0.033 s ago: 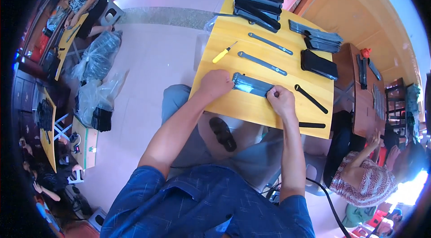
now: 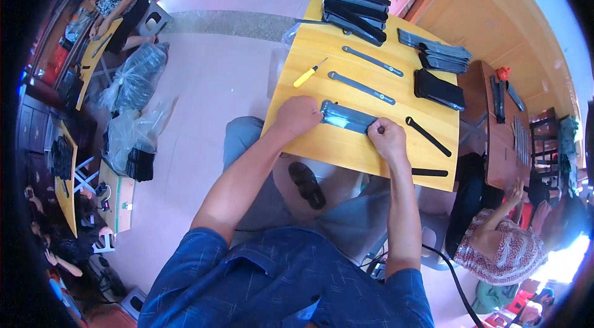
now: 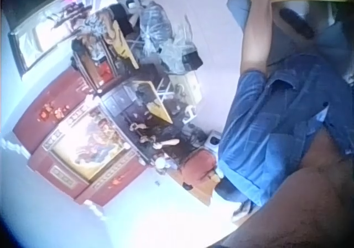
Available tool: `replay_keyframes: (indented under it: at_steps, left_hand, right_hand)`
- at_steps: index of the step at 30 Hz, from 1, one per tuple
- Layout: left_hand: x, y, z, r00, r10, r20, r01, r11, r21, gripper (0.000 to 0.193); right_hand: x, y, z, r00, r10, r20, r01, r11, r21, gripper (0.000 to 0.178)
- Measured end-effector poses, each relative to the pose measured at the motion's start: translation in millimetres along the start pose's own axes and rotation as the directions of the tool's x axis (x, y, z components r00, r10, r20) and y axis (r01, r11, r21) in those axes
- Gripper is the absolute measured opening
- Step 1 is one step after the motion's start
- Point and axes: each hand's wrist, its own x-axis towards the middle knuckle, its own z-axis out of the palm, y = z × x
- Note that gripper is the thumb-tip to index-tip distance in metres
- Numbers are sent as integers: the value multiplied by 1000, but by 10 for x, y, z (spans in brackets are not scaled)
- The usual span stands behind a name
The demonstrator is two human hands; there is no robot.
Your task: Assembling textile straps with metal plates and screws.
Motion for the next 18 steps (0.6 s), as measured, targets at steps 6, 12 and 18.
replay_keyframes:
  at_steps: [6,12,18]
  left_hand:
    - [10,11,-11,999,37,-12,-37,999,25,26]
    - [32,5,6,1000,4,5,-4,998,55,26]
    - [33,60,-47,998,-36,46,33,997,74,28]
  right_hand:
    - [23,24,7,1000,-10,-12,10,999,-44,14]
    - [22,19,38,999,-27,-21,25,997,-67,16]
    - [3,-5,50,999,-16,-46,11,994,-109,16]
